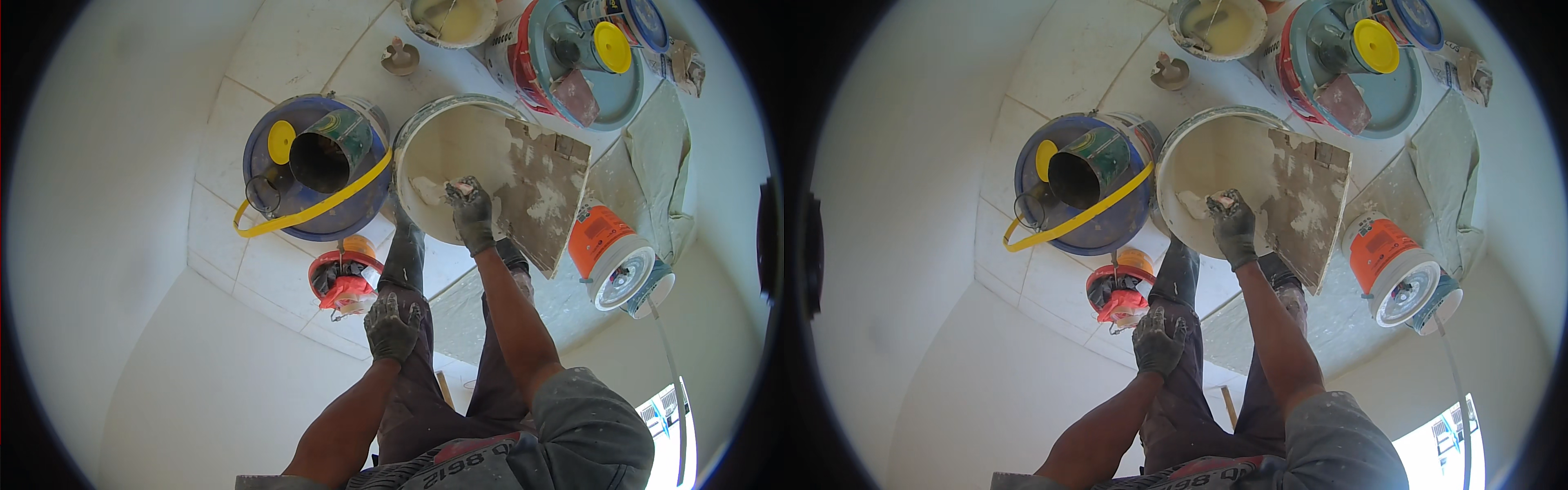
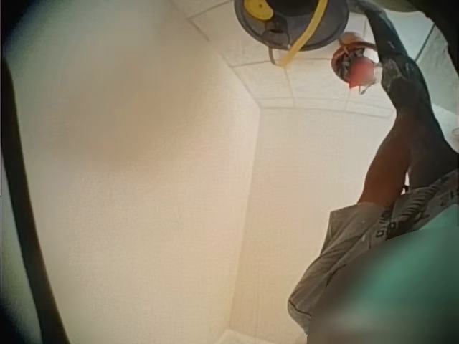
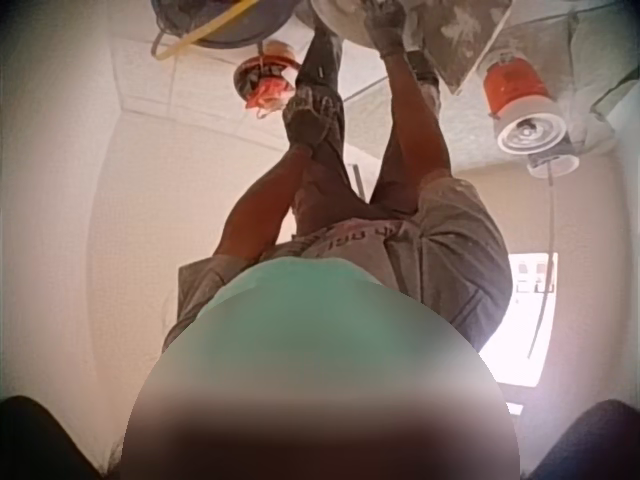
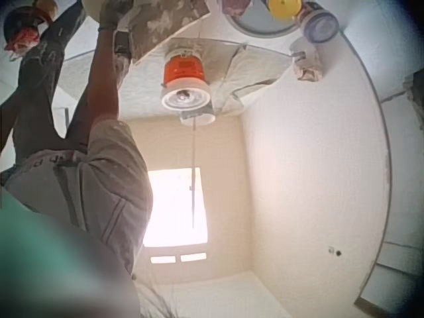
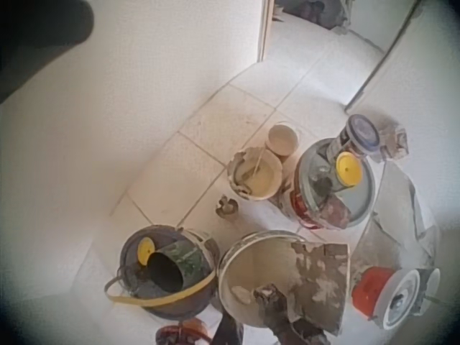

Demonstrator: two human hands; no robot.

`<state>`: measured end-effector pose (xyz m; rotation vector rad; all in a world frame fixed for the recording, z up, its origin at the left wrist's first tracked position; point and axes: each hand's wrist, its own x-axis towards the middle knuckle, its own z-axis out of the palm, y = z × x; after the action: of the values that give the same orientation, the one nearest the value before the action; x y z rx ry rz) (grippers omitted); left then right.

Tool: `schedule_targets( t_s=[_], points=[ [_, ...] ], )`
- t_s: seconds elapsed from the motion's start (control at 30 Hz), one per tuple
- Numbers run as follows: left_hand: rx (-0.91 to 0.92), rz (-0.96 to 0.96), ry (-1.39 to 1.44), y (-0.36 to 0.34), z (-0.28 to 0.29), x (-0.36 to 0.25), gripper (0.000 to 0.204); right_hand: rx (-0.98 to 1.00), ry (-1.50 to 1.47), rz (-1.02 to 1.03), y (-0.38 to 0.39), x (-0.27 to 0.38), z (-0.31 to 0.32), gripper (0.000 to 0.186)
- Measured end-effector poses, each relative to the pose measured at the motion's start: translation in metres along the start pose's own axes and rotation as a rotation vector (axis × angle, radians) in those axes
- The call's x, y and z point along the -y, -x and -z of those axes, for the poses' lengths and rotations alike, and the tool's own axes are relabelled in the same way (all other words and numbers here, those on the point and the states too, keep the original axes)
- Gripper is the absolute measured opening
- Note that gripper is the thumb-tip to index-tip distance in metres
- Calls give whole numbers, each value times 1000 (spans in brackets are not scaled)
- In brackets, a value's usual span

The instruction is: The user is seen mixing paint and then taking the paint to another room.

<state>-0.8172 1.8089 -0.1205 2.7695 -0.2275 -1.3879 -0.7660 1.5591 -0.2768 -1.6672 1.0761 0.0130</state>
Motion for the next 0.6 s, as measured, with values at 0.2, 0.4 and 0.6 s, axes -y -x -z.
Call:
schedule_targets(
  t_s=[0.2,0.4,0.6],
  points=[
    [-22,14,15,2,2,8,70,-234,210,259,14,13,39,17],
    [-43,18,27,3,1,9,70,-135,64,184,45,36,62,34],
    [-28,25,40,2,2,8,70,-173,-1070,-350,58,56,66,38]
  ],
)
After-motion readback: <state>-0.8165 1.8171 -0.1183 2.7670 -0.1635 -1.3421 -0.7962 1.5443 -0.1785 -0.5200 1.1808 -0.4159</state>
